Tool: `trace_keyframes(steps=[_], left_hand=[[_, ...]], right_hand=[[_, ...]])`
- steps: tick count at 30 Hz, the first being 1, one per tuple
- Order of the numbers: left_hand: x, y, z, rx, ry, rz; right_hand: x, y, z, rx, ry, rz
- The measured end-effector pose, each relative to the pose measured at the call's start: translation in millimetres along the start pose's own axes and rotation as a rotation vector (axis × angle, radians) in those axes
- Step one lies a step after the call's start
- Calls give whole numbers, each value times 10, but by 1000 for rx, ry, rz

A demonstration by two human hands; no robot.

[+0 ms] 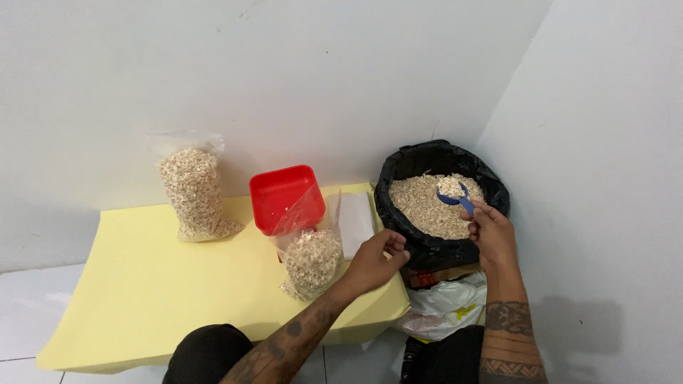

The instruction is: Portioning wood shavings from a large bag into smaller plastic bags using a blue scoop.

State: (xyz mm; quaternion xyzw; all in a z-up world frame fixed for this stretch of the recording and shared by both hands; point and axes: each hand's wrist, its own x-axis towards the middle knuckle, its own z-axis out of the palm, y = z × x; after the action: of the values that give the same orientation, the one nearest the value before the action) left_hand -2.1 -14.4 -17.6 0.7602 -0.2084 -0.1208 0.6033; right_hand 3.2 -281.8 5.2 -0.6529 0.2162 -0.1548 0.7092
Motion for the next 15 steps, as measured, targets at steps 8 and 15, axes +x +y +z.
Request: trace_keyframes(steps=[8, 15], left_hand=[[-687, 912, -800, 814, 469, 696], [-943, 627, -1218, 1070, 697, 420]], right_hand=[[-288, -168, 237, 22, -9, -47], [-589, -364, 537, 43, -153, -68]])
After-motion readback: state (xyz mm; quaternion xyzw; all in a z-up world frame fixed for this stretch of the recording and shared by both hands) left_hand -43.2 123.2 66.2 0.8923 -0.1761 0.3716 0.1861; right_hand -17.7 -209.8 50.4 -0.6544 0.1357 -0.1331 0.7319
